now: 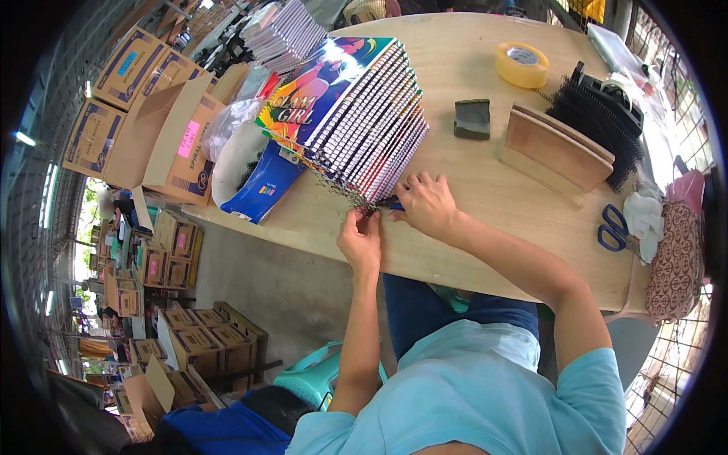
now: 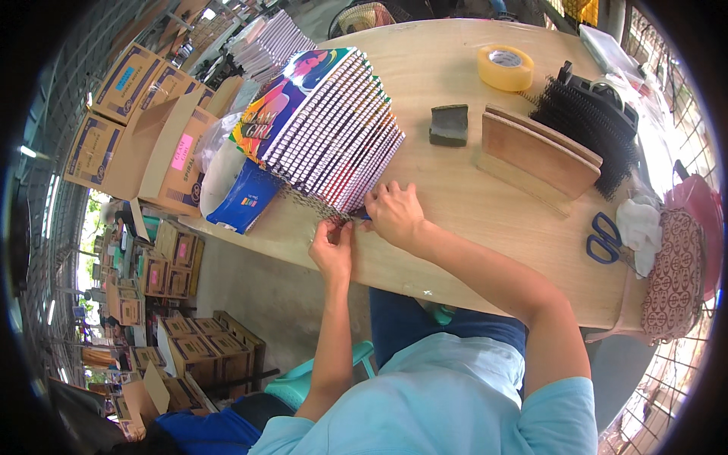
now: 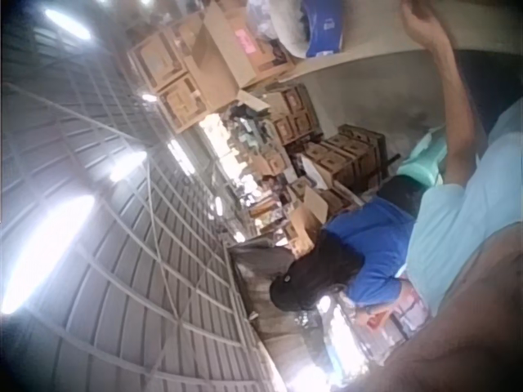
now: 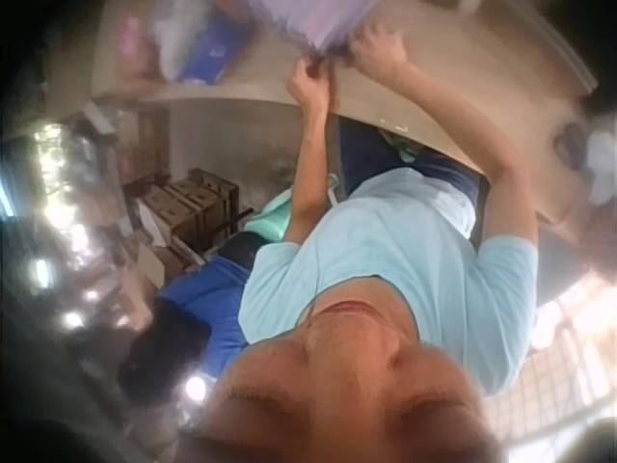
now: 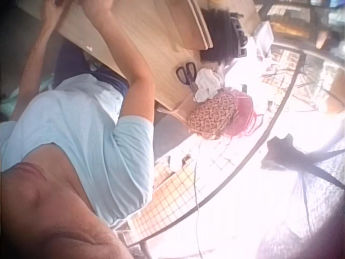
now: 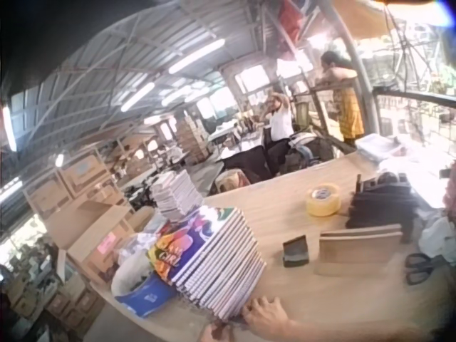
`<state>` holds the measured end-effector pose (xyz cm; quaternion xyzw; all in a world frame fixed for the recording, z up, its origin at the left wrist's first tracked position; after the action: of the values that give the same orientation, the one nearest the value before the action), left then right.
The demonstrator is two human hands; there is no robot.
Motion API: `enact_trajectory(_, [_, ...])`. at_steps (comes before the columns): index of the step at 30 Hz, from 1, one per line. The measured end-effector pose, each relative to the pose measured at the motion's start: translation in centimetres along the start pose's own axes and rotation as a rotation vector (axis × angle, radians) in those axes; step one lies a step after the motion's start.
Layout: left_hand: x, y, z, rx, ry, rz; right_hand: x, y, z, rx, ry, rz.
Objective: The person assembles spiral-bound notebooks by inserting metal coils into the punched holes of the covers and pages. They use a wooden jig to hold the notebook steady and a pair of pliers to bend and secure the ends of the coils. The person works through a stack of notebooks, repeating the process for each one.
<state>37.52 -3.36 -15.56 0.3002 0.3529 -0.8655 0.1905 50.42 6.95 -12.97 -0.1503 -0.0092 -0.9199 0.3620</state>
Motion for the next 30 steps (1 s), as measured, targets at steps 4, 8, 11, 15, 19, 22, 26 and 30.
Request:
enact_trajectory(4, [0.4,0.0,-0.1,-0.018,0.049,-0.021,-0.7,-0.7,-0.8,0.184,-0.073,-0.064])
enact_trajectory(8, [0.5,0.1,-0.2,-0.042,0.129,-0.006,-0.8,0.6,-0.3,-0.073,-0.037,-0.053])
enact_trajectory(11, [0.7,0.2,-0.3,-0.04,0.199,0.032,-0.5,0.7,0.0,-0.103,-0.029,-0.037])
enact_trajectory(15, [1.1,0.2,-0.4,-0.034,0.286,0.048,-0.5,0.7,0.1,-0.102,-0.044,-0.023])
enact_trajectory(19, [0.8,0.1,-0.4,-0.029,0.305,0.051,-0.3,1.0,0.4,-0.196,-0.015,0.001])
enact_trajectory(22, [0.9,0.0,-0.4,-0.021,0.314,0.059,0.1,0.6,0.3,-0.121,-0.03,-0.007])
enact_trajectory(26, [1.1,0.0,-0.4,-0.009,0.308,0.09,-0.4,-0.1,-0.4,0.073,-0.068,-0.057])
enact_trajectory(30, [1.5,0.2,-0.4,-0.047,0.407,0.108,-0.9,0.9,0.5,-0.096,-0.083,-0.044])
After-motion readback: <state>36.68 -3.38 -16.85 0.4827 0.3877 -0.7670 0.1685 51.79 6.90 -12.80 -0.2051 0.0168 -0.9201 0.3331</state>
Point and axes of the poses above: each hand's wrist, its own y-axis away from the middle knuckle, its own z-axis out of the back of the hand, x = y × z, the point moved 4 cm from there along -y, towards the middle knuckle, and after that the axes turned 8 degrees about -z, right-handed, at the moved point
